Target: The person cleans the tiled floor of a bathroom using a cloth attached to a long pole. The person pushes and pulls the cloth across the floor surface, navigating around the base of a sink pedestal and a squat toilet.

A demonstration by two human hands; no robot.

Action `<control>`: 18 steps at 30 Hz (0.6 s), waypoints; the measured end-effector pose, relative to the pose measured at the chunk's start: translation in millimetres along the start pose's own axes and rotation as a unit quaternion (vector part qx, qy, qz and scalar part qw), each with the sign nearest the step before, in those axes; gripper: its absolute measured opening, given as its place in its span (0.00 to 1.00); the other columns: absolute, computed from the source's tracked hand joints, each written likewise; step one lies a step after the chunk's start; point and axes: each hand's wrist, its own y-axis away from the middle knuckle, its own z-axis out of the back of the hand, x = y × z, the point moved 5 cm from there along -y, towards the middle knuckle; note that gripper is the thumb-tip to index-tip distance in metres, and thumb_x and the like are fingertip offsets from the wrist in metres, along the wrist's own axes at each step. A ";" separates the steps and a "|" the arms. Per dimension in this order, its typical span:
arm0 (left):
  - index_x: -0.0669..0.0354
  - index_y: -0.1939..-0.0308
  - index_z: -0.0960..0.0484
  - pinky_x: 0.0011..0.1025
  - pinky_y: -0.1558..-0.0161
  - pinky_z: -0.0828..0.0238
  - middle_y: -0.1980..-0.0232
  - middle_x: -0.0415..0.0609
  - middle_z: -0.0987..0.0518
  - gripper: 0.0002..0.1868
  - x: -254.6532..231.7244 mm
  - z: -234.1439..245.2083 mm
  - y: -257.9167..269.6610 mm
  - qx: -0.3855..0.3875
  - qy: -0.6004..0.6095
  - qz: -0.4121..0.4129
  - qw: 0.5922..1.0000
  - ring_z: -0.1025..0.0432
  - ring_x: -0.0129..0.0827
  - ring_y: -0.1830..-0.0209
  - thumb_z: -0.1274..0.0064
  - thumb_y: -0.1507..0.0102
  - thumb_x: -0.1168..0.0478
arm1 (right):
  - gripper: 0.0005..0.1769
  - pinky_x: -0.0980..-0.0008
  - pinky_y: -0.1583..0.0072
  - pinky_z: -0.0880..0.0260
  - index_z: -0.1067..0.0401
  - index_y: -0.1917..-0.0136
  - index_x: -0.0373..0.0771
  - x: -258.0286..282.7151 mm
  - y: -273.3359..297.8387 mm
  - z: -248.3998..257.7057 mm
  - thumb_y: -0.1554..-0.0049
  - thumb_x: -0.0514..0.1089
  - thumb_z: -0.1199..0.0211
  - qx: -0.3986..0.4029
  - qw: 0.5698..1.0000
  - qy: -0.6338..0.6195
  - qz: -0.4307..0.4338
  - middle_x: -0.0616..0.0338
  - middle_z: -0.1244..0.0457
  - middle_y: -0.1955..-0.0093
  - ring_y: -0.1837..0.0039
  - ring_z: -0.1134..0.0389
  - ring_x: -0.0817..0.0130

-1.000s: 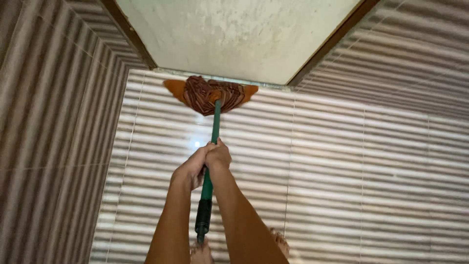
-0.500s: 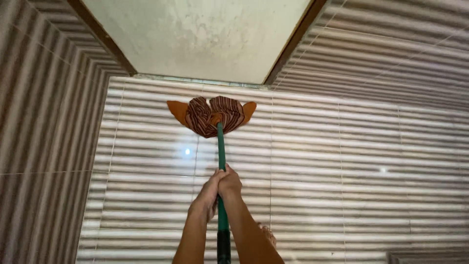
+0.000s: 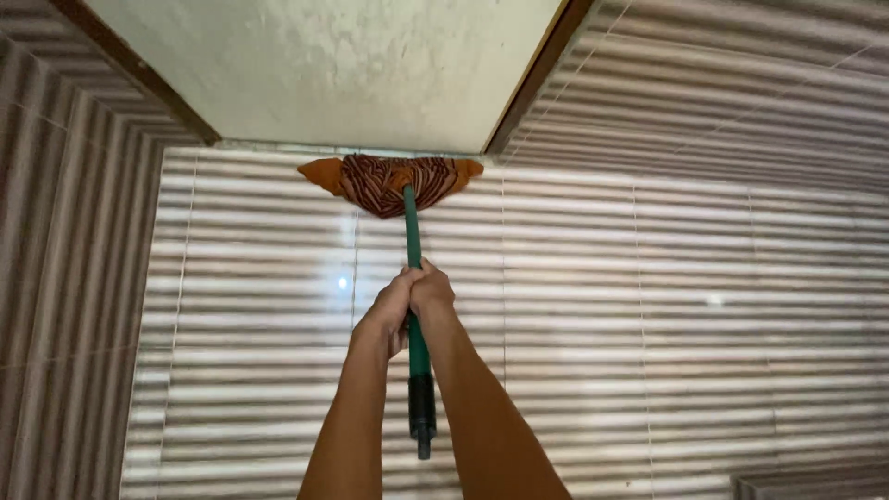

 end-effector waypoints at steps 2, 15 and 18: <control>0.45 0.36 0.23 0.34 0.60 0.29 0.50 0.48 0.24 0.33 -9.7 -5.5 -3.6 -0.002 -0.007 0.001 1.000 0.30 0.35 0.57 0.51 0.41 0.37 | 0.29 0.71 0.41 0.30 0.39 0.22 0.50 6.7 -14.0 2.2 0.36 0.43 0.46 0.022 0.998 -0.065 -0.010 0.50 0.34 0.31 0.39 0.29 0.63; 0.42 0.27 0.32 0.42 0.49 0.31 0.31 0.57 0.27 0.42 63.0 -64.1 35.8 0.023 -0.045 0.045 0.998 0.31 0.45 0.43 0.50 0.43 0.33 | 0.26 0.71 0.44 0.29 0.35 0.24 0.37 -106.6 -12.2 50.9 0.35 0.36 0.47 0.046 0.972 -0.230 -0.020 0.50 0.31 0.39 0.47 0.31 0.66; 0.37 0.21 0.42 0.45 0.41 0.32 0.26 0.58 0.33 0.46 93.2 -86.3 47.8 0.025 -0.053 0.071 0.996 0.33 0.49 0.36 0.53 0.42 0.32 | 0.26 0.69 0.43 0.29 0.36 0.24 0.40 -147.5 -0.2 77.6 0.34 0.34 0.51 0.037 0.965 -0.254 -0.044 0.48 0.32 0.37 0.46 0.32 0.63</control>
